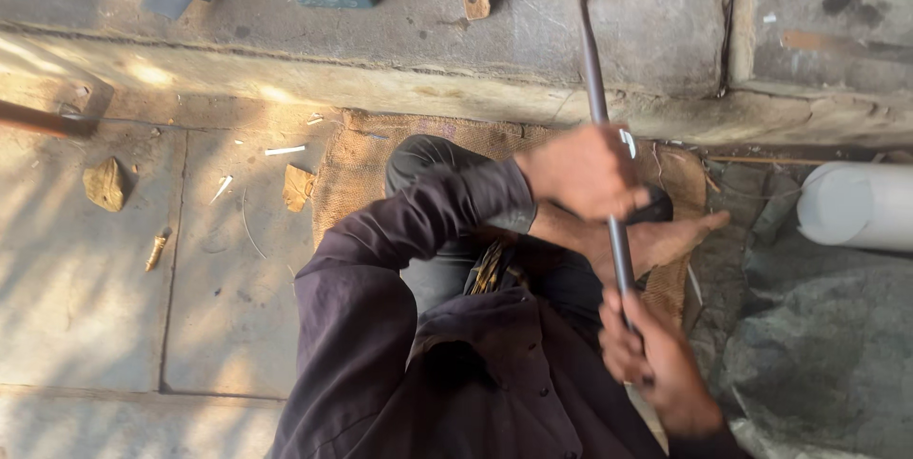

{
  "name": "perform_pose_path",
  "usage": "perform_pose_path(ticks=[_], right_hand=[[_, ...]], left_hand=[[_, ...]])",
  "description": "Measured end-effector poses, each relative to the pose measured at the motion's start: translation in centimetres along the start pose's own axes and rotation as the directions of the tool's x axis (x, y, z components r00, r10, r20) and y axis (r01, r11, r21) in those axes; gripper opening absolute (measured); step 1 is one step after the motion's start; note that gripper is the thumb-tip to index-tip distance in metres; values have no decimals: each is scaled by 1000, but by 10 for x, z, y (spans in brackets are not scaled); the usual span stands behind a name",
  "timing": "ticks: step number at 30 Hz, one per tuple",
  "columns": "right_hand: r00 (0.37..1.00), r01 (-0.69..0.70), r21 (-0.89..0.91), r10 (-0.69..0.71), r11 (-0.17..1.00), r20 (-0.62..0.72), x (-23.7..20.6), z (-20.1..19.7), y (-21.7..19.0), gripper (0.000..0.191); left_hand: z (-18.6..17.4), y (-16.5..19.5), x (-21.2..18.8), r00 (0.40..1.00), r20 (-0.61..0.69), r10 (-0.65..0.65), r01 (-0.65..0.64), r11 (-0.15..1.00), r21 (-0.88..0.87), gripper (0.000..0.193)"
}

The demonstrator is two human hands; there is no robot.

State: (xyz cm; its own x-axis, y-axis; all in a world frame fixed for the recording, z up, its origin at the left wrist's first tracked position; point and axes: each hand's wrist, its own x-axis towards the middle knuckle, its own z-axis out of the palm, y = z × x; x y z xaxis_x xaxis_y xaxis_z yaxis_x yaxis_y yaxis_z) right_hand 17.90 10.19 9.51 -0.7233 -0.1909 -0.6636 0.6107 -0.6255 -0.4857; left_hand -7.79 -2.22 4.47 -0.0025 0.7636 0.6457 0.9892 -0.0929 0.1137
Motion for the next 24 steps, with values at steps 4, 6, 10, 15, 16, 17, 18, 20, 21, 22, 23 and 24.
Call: perform_pose_path(ticks=[4,6,10,15,16,17,18,20,21,22,23,24], right_hand=[[1000,-12,42,13,999,-17,-20,-16,16,33],[999,-39,29,39,999,-18,-14,-16,14,35],[1000,-4,-20,3,1000,-21,11,1,-2,36],[995,-89,41,86,995,56,13,24,-23,37],[994,-70,52,65,996,92,14,26,-26,38],[993,-76,47,71,996,96,15,26,-27,37],[992,-84,46,79,995,99,16,24,-28,36],[996,-75,0,75,997,47,19,18,-27,33],[998,-67,-57,67,996,-10,21,14,-27,31],[996,-67,-112,59,992,-73,21,10,-26,29],[998,-47,-113,41,993,-55,19,6,-25,32],[999,-26,-115,23,993,-29,19,2,-25,34]], left_hand=[[6,23,4,989,-147,20,-41,990,-135,43],[1,15,3,986,-149,71,-92,986,-136,41],[-14,-21,0,993,-111,52,-68,986,-150,41],[-23,-47,1,982,-127,141,-165,964,-208,38],[-23,-49,2,981,-127,147,-171,964,-203,38],[-21,-49,2,980,-131,149,-173,966,-191,38],[-19,-48,2,980,-133,149,-172,968,-183,38],[-12,-43,3,986,-125,111,-131,979,-159,38],[-9,-41,3,989,-122,89,-107,984,-145,38],[-4,-36,3,992,-112,61,-76,987,-141,37],[0,-32,3,994,-103,34,-48,990,-130,37],[2,-30,3,996,-91,7,-17,994,-111,37]])
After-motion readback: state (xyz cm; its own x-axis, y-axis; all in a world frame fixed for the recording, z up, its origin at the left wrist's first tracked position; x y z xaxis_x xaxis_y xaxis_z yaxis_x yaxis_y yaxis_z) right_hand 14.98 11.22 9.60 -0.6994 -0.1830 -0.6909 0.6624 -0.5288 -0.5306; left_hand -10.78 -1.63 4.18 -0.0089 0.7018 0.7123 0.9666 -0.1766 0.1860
